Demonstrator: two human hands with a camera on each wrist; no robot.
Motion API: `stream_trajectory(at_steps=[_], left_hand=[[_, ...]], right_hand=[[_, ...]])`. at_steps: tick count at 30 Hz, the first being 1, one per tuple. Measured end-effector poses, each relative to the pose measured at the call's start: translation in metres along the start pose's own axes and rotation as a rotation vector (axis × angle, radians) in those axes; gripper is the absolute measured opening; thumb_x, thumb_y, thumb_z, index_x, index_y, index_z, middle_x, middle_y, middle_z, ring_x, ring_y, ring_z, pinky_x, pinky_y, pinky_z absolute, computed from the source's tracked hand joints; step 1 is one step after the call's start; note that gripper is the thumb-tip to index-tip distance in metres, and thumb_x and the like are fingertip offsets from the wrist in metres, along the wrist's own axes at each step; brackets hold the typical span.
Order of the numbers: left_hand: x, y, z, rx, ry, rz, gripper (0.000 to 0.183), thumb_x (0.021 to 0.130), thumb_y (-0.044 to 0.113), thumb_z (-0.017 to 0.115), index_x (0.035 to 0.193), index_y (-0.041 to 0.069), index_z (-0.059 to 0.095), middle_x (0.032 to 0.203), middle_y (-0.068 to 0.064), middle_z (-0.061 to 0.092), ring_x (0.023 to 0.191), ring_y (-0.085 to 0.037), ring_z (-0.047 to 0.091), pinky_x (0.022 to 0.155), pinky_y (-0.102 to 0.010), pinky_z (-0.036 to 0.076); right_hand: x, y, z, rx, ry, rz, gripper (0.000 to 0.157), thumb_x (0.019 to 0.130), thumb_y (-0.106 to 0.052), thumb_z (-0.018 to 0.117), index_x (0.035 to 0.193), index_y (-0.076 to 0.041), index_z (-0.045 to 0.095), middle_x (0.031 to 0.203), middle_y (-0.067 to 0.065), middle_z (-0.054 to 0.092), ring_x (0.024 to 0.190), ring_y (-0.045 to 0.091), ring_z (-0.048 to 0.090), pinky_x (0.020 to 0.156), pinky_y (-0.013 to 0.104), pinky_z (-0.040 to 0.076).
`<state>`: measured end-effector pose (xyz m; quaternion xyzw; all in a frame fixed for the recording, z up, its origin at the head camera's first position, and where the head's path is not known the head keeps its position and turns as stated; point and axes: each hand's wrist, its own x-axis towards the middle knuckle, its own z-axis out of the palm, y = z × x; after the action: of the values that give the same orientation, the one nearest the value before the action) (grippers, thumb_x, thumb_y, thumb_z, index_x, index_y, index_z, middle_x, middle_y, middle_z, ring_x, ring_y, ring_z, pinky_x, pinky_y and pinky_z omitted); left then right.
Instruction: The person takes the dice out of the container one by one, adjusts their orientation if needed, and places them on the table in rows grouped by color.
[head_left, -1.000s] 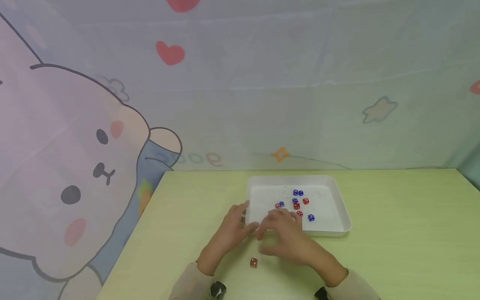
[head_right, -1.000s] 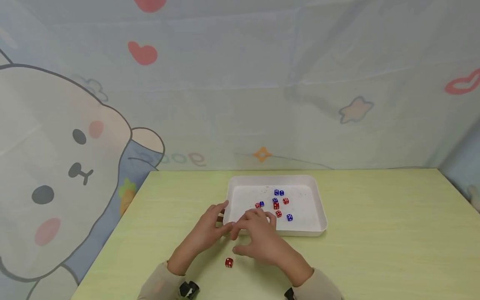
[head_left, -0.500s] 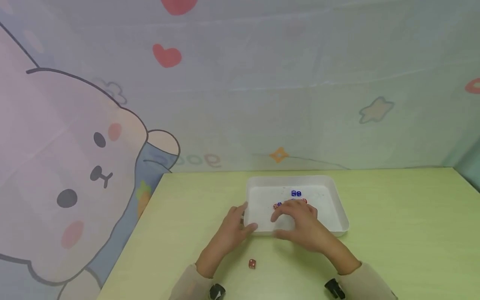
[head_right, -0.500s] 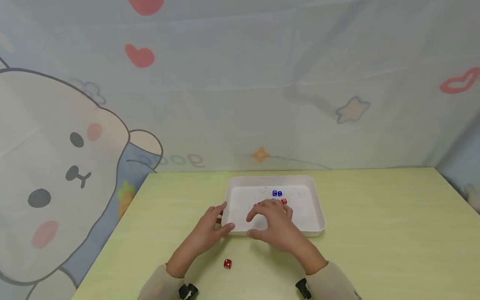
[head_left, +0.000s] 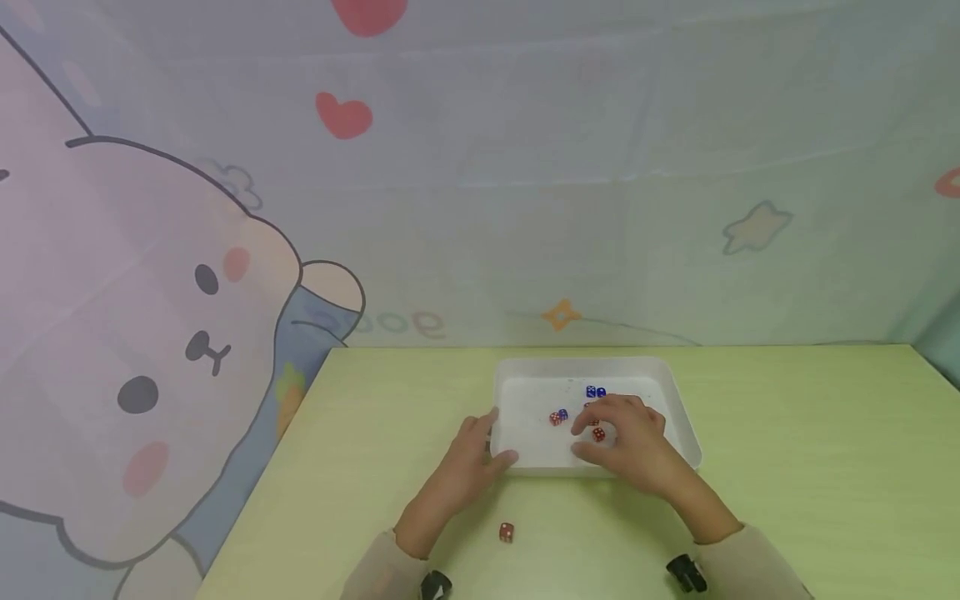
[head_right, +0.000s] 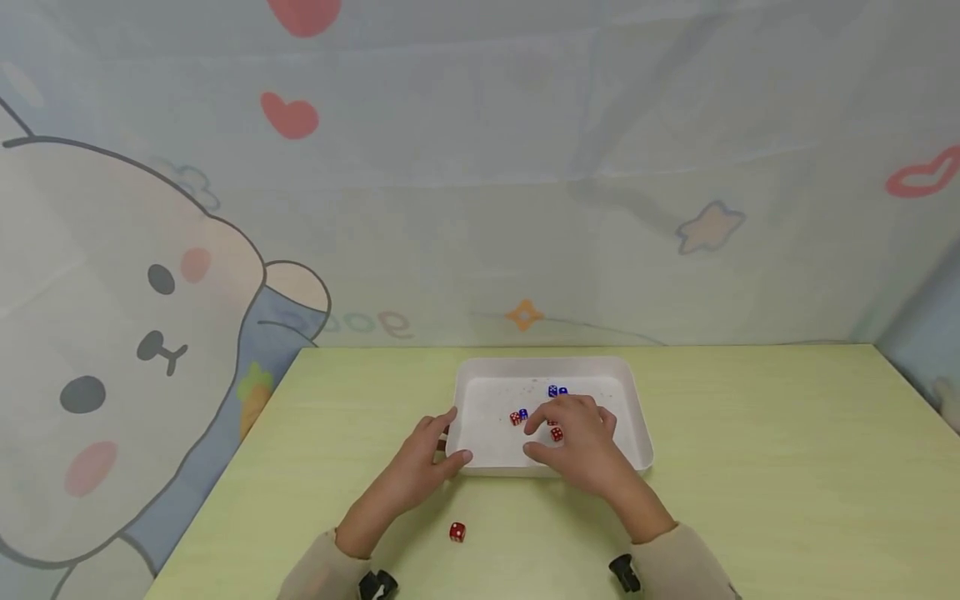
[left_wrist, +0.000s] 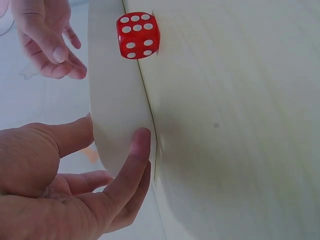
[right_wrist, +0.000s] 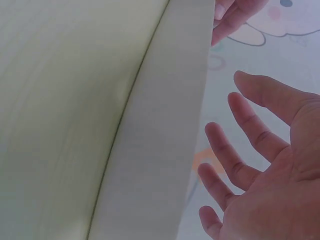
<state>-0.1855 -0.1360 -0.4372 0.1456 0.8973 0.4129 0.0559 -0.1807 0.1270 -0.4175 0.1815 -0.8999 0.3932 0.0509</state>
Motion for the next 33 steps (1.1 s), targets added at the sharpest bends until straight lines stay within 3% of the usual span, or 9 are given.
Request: stream_trajectory(at_steps=[11, 20, 33], left_hand=[[0.004, 0.003, 0.001, 0.008, 0.000, -0.037, 0.070, 0.104, 0.015, 0.070, 0.157, -0.014, 0.035, 0.132, -0.027, 0.050, 0.110, -0.029, 0.053, 0.097, -0.048, 0.049], [0.004, 0.004, 0.001, 0.009, 0.014, -0.037, 0.070, 0.103, 0.015, 0.070, 0.156, -0.016, 0.035, 0.130, -0.028, 0.050, 0.108, -0.029, 0.053, 0.097, -0.050, 0.049], [0.005, 0.004, 0.003, 0.018, 0.010, -0.017, 0.070, 0.104, 0.016, 0.069, 0.156, -0.016, 0.035, 0.128, -0.027, 0.050, 0.106, -0.028, 0.052, 0.093, -0.046, 0.049]], right_hand=[[0.005, 0.021, 0.001, -0.095, 0.010, 0.061, 0.012, 0.086, -0.014, 0.084, 0.091, -0.018, 0.073, 0.118, 0.011, 0.069, 0.130, 0.050, 0.044, 0.103, 0.076, 0.016], [0.011, 0.029, 0.003, -0.182, 0.041, 0.058, 0.014, 0.085, -0.009, 0.082, 0.088, -0.020, 0.074, 0.114, 0.010, 0.069, 0.127, 0.046, 0.045, 0.104, 0.072, 0.017], [0.017, 0.035, 0.002, -0.222, 0.018, 0.084, 0.013, 0.086, -0.009, 0.082, 0.092, -0.018, 0.074, 0.111, 0.008, 0.070, 0.125, 0.046, 0.048, 0.104, 0.071, 0.021]])
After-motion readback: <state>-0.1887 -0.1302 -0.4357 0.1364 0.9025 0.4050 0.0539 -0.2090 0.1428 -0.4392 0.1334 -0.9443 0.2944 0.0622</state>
